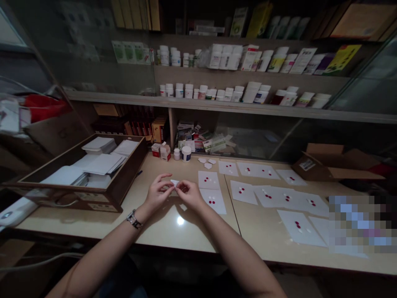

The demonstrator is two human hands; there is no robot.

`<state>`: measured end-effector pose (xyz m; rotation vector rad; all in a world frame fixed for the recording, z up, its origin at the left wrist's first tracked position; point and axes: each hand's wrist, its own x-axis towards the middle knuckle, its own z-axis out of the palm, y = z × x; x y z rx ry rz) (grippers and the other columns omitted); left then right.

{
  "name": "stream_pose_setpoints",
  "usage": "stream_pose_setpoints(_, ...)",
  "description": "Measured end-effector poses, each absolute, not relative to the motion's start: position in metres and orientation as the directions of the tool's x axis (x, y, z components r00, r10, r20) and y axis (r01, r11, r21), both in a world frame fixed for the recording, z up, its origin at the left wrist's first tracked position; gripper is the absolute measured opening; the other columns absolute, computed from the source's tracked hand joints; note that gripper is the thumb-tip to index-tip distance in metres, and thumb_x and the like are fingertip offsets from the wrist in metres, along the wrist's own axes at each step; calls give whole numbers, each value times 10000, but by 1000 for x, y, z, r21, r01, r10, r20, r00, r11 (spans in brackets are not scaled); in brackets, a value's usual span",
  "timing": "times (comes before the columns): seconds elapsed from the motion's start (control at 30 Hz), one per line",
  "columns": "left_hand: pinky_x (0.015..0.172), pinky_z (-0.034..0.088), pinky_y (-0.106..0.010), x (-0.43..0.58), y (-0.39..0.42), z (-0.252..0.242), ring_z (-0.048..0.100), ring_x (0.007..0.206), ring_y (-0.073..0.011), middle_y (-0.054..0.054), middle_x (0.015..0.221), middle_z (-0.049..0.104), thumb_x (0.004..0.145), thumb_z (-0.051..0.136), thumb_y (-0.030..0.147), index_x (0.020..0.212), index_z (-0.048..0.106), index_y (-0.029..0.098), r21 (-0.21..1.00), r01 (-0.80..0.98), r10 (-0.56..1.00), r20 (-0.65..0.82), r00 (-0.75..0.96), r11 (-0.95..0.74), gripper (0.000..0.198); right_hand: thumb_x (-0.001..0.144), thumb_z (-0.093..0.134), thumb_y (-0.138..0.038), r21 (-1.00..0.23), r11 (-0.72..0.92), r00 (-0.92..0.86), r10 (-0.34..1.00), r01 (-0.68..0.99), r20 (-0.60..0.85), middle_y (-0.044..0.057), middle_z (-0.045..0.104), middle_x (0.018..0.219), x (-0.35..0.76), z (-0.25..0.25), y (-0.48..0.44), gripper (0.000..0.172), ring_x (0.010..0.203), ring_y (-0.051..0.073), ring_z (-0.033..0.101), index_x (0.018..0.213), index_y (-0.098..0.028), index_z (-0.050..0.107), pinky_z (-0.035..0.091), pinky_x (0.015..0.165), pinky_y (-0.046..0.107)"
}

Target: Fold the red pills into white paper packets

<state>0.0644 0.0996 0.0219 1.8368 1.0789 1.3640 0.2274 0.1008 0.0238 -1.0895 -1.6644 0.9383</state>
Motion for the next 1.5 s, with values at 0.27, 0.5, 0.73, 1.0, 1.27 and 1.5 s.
stream_pose_setpoints(0.27, 633, 567, -255, 61, 96, 24, 617, 900, -177, -122, 1219, 523, 845, 551, 234, 1042, 675, 200, 739, 328, 808, 543, 227, -589, 235, 732, 596, -261, -923, 301, -173, 949, 241, 264, 14, 621, 649, 227, 25, 100, 97, 604, 147, 561, 685, -176, 595, 460, 579, 258)
stream_pose_setpoints(0.5, 667, 556, -263, 61, 95, 24, 626, 879, -175, -116, 1172, 568, 850, 545, 217, 984, 706, 205, 700, 323, 771, 568, 287, -636, 209, 705, 617, -250, -957, 253, -168, 959, 139, 229, 1, 608, 638, 230, 23, 102, 84, 580, 132, 552, 692, -168, 600, 441, 559, 243)
stream_pose_setpoints(0.73, 701, 559, -267, 62, 93, 27, 620, 928, -191, -102, 1021, 627, 850, 561, 240, 999, 704, 204, 713, 341, 790, 548, 274, -612, 209, 692, 640, -267, -959, 260, -190, 953, 113, 236, 12, 624, 645, 231, 25, 101, 99, 587, 142, 560, 681, -172, 613, 442, 574, 257)
stream_pose_setpoints(1.0, 798, 547, -311, 65, 92, 31, 627, 884, -175, -95, 945, 651, 844, 575, 187, 941, 718, 178, 630, 340, 708, 677, 198, -698, 173, 654, 718, -354, -989, 141, -196, 972, 47, 129, 45, 658, 688, 228, 32, 99, 210, 635, 164, 584, 702, -156, 667, 451, 625, 290)
stream_pose_setpoints(1.27, 784, 551, -300, 64, 92, 27, 615, 893, -165, -93, 964, 623, 852, 570, 177, 989, 706, 185, 554, 335, 631, 751, 195, -762, 193, 628, 733, -347, -998, 59, -280, 958, -30, 65, 17, 628, 694, 229, 43, 96, 221, 650, 150, 556, 695, -156, 646, 431, 650, 275)
stream_pose_setpoints(1.5, 782, 549, -293, 60, 95, 25, 612, 898, -167, -95, 995, 599, 859, 565, 192, 1088, 663, 183, 446, 384, 566, 769, 299, -808, 250, 629, 714, -298, -997, 72, -241, 968, -7, 72, -4, 597, 646, 230, 44, 94, 174, 618, 133, 530, 641, -162, 607, 414, 616, 249)
